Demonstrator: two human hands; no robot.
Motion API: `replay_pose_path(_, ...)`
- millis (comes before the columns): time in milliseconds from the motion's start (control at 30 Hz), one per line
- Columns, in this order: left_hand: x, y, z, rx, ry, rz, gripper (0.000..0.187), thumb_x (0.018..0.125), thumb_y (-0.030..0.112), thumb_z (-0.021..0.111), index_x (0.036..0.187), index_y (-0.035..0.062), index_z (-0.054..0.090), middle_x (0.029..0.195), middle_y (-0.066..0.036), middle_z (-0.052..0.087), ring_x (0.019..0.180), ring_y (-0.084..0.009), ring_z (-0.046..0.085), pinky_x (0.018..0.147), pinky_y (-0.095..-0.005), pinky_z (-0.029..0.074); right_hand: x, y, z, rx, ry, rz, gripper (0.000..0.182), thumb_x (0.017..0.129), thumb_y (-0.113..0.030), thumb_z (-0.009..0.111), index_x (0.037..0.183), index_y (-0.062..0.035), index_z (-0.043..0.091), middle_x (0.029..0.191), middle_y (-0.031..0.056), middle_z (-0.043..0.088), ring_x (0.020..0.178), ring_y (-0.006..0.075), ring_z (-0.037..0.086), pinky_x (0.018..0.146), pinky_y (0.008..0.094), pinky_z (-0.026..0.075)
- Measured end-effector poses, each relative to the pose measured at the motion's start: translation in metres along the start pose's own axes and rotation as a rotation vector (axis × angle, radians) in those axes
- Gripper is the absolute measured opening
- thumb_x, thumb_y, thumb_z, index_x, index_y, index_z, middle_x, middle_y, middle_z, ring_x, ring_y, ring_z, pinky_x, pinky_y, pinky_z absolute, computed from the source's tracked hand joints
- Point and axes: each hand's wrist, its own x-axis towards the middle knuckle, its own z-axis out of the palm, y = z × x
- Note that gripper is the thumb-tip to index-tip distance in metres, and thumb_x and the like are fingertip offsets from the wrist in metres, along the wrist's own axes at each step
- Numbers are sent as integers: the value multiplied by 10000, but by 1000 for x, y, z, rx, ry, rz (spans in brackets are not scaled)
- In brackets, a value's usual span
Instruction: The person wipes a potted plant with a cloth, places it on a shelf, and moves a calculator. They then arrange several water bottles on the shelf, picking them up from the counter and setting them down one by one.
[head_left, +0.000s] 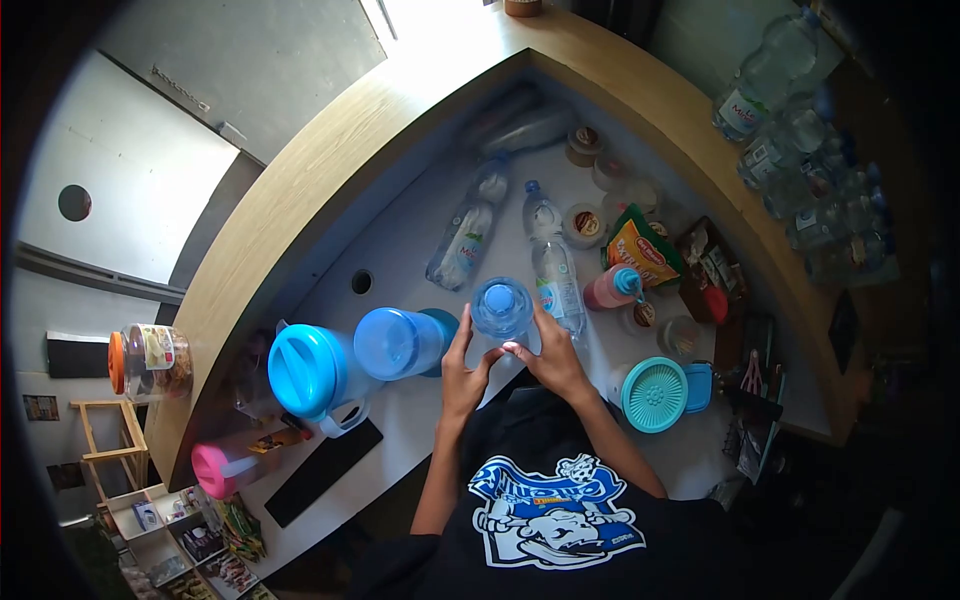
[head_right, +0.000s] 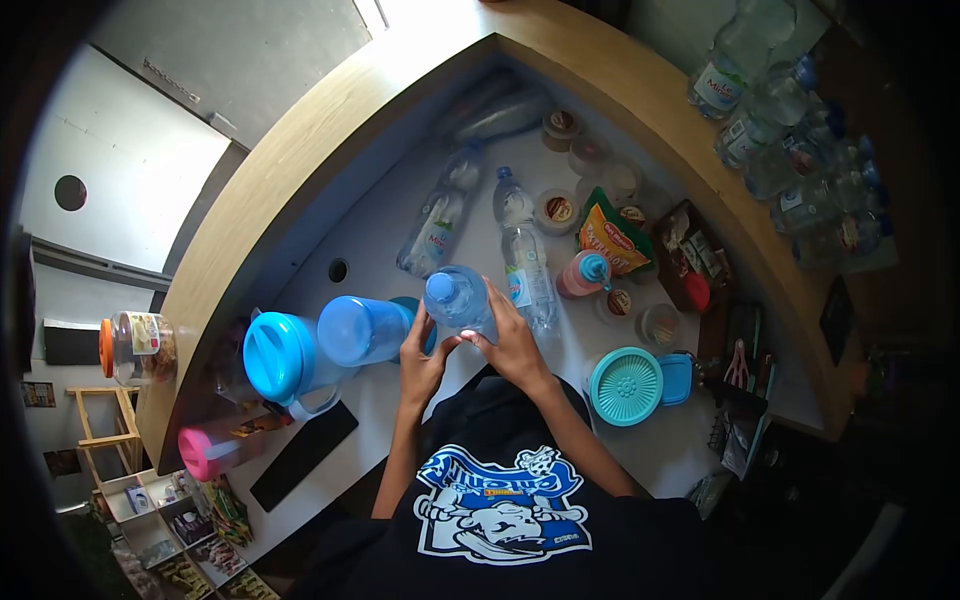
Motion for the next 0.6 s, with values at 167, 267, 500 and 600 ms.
replay_pose_path(167,27,-11,-4,96,-137,112,590,790,37,781,1331,-33,557,1226,-242,671,1184,-353,649,978,-380,497,-2,18,19,39,106,33,679,791,-9,763,1412,26,492,1316,244,617,1254,372,594,1040,411,468)
replay_pose_path(267,33,-6,-6,86,-144,150,554,765,31,781,1282,-28,593,1159,-221,702,1116,-347,684,936,-378,519,-3,15,21,67,131,46,657,798,-1,747,1402,45,494,1331,252,602,1266,370,582,1049,405,465)
replay_pose_path(500,38,9,-6,104,-109,283,567,731,15,774,1266,-76,607,1097,-227,725,1053,-324,717,919,-355,530,-1,-8,-2,81,131,1,659,822,-80,770,1399,65,486,1355,277,572,1290,420,543,1057,434,462)
replay_pose_path(600,46,47,-3,56,-53,373,592,733,14,758,1285,-116,586,1081,-240,728,1049,-310,720,924,-350,526,11,-48,-30,67,139,-54,684,802,-62,787,1405,61,487,1350,272,578,1278,421,553,1039,450,475)
